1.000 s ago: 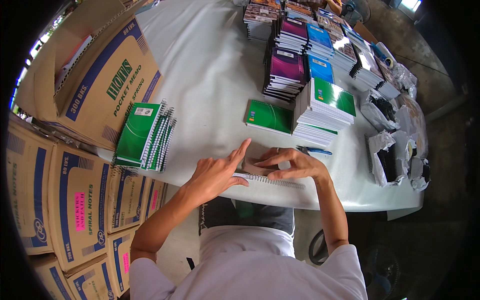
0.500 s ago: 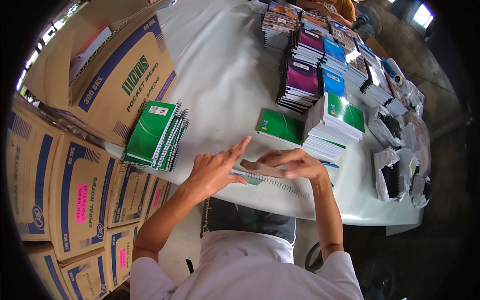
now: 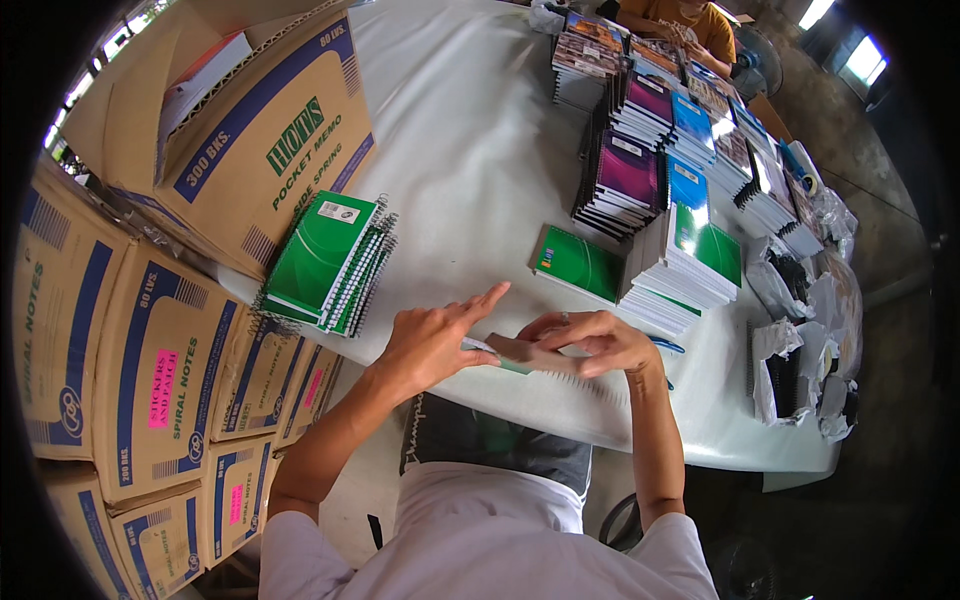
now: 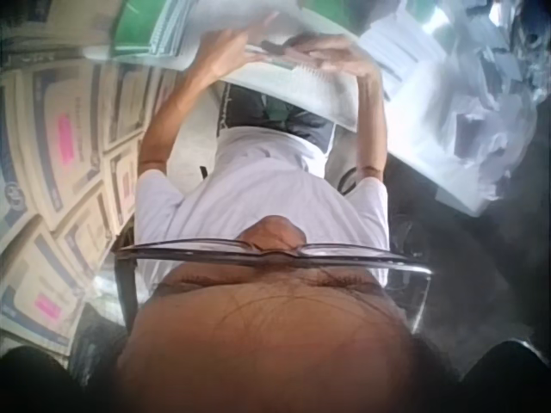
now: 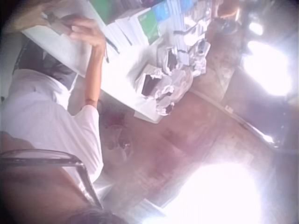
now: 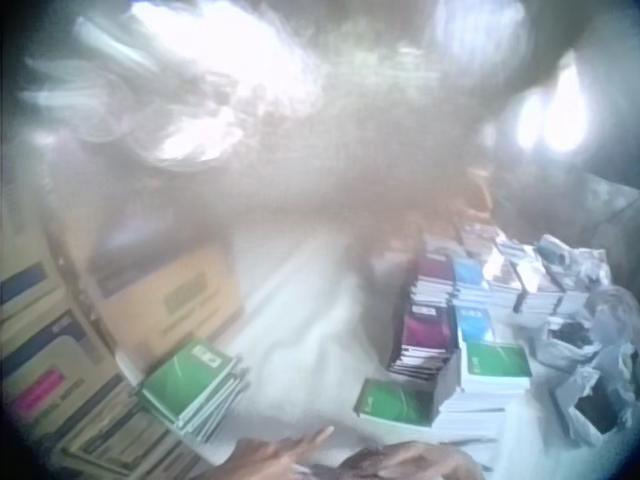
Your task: The person assembles spiral-bound notebooks by inserting a metal coil through the punched holes of the paper and covers. The person picks up a stack of paper, aligns it with the front and back covers, and manually threads the spiral coil through the holes before placing the completed notebook into a large cardboard box.
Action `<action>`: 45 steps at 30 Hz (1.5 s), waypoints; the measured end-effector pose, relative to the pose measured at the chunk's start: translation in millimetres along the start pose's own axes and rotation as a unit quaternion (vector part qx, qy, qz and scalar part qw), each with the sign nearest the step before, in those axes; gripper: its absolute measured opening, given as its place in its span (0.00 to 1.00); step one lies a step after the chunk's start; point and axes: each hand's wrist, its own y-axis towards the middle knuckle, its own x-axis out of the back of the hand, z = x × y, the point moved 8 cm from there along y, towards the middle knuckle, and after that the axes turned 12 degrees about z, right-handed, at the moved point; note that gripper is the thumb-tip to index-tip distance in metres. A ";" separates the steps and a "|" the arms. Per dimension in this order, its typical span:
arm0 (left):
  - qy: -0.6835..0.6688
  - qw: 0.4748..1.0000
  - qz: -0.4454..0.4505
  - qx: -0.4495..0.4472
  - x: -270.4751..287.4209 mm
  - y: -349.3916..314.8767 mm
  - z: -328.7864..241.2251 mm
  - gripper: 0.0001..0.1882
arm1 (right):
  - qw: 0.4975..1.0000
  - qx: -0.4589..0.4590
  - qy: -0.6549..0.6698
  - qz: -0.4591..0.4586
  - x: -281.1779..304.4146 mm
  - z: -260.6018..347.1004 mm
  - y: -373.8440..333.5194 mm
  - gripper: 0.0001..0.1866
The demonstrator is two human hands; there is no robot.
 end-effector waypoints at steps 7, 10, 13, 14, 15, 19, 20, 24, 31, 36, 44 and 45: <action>-0.143 0.990 -0.004 0.018 2.2 -0.5 10.4 0.59 | 0.995 0.047 0.077 0.031 0.1 -5.8 9.3 0.28; -0.195 0.981 -0.020 -0.010 -2.1 -1.0 17.7 0.61 | 0.993 -0.105 -0.048 -0.005 13.3 -19.9 18.1 0.30; -0.230 0.970 -0.078 -0.027 -6.0 -5.6 25.1 0.63 | 0.999 0.000 0.035 0.026 1.7 -11.1 22.9 0.29; -0.271 0.960 -0.076 -0.017 -10.3 -5.6 29.1 0.64 | 0.999 0.005 0.030 0.036 -2.1 -8.2 27.1 0.29; -0.310 0.948 -0.072 -0.010 -13.8 -4.6 31.5 0.65 | 0.993 -0.096 -0.061 0.001 4.0 -7.7 31.4 0.32; -0.362 0.927 -0.097 0.004 -19.1 -8.5 39.4 0.68 | 0.982 0.070 0.177 -0.002 -0.8 -6.8 30.2 0.31; -0.361 0.925 -0.118 -0.004 -18.7 -9.2 40.6 0.69 | 0.997 -0.001 0.080 -0.008 1.1 -12.0 34.1 0.31; -0.369 0.915 -0.161 -0.007 -20.0 -11.6 45.1 0.72 | 0.990 -0.102 -0.088 -0.026 7.8 -10.5 43.4 0.29; -0.535 0.831 -0.134 0.073 -28.5 -16.0 50.7 0.73 | 0.988 -0.105 -0.107 -0.021 6.9 -8.1 50.4 0.28; -0.521 0.833 -0.185 -0.003 -42.5 -16.1 65.7 0.74 | 0.995 -0.072 -0.064 -0.015 -1.7 3.9 59.7 0.30; -0.594 0.786 -0.168 -0.005 -47.1 -16.8 60.8 0.69 | 0.957 -0.130 -0.236 -0.103 5.7 -2.0 63.6 0.25; -0.594 0.784 -0.177 -0.002 -49.9 -18.6 59.8 0.66 | 0.957 -0.113 -0.235 -0.123 6.4 -1.5 58.1 0.24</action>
